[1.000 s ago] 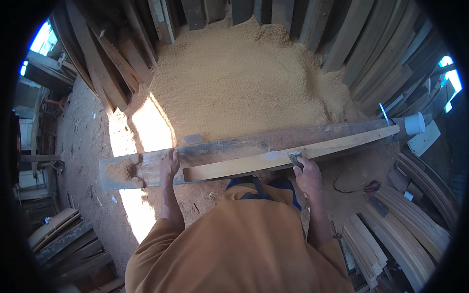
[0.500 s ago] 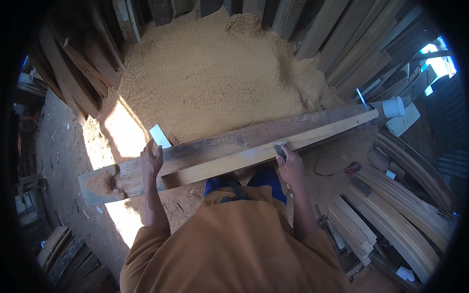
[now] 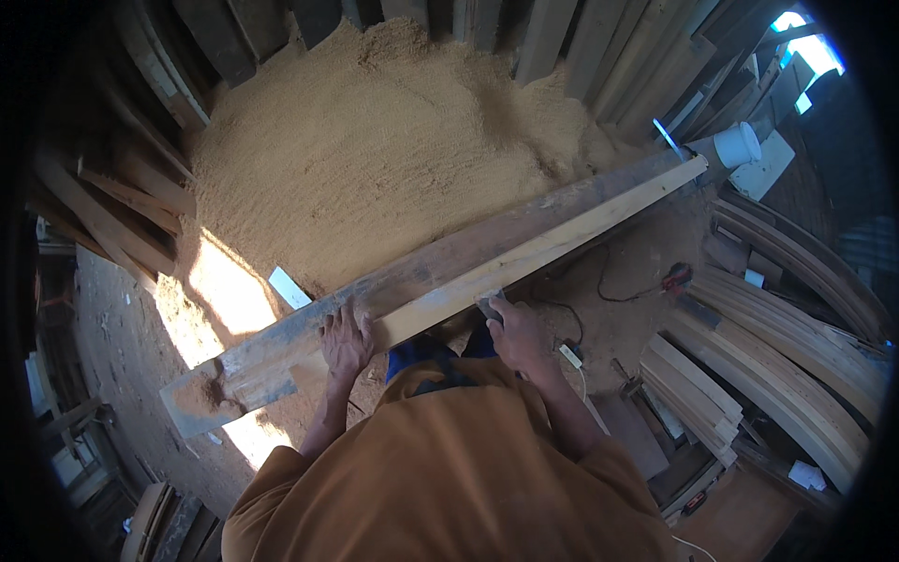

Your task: The person applies wood filler onto wooden boards using a putty knife and a handheld board, spreading and smoothing the filler along the surfaces.

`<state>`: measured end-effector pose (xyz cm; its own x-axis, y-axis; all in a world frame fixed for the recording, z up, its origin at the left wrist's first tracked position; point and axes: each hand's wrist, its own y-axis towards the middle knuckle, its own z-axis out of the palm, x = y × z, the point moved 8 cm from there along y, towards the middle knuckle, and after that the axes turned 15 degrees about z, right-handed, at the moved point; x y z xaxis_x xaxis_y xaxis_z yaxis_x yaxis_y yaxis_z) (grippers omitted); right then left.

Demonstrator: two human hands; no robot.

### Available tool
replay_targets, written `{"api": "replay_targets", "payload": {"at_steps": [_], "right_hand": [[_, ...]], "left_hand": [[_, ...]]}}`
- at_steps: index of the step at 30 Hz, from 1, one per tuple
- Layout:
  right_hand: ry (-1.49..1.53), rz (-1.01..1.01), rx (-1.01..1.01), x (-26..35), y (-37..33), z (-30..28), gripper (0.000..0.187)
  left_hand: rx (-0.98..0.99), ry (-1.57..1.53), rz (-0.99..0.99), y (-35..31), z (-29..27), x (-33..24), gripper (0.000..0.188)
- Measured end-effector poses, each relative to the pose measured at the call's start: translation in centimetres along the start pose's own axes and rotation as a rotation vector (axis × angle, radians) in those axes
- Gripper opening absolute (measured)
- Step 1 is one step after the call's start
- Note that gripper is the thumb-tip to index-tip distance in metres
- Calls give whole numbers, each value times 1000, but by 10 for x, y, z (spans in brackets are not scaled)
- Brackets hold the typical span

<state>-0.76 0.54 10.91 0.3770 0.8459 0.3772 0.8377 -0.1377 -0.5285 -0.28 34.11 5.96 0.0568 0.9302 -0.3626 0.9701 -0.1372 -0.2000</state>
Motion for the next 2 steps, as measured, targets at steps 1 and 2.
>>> {"api": "replay_targets", "payload": {"at_steps": [1,2], "right_hand": [[28,-4,-51,1,11,-11,43],[59,-8,-102,12,22,-25,46]], "left_hand": [[7,14,22,1,1,-1,61],[42,8,11,3,3,-1,63]]}}
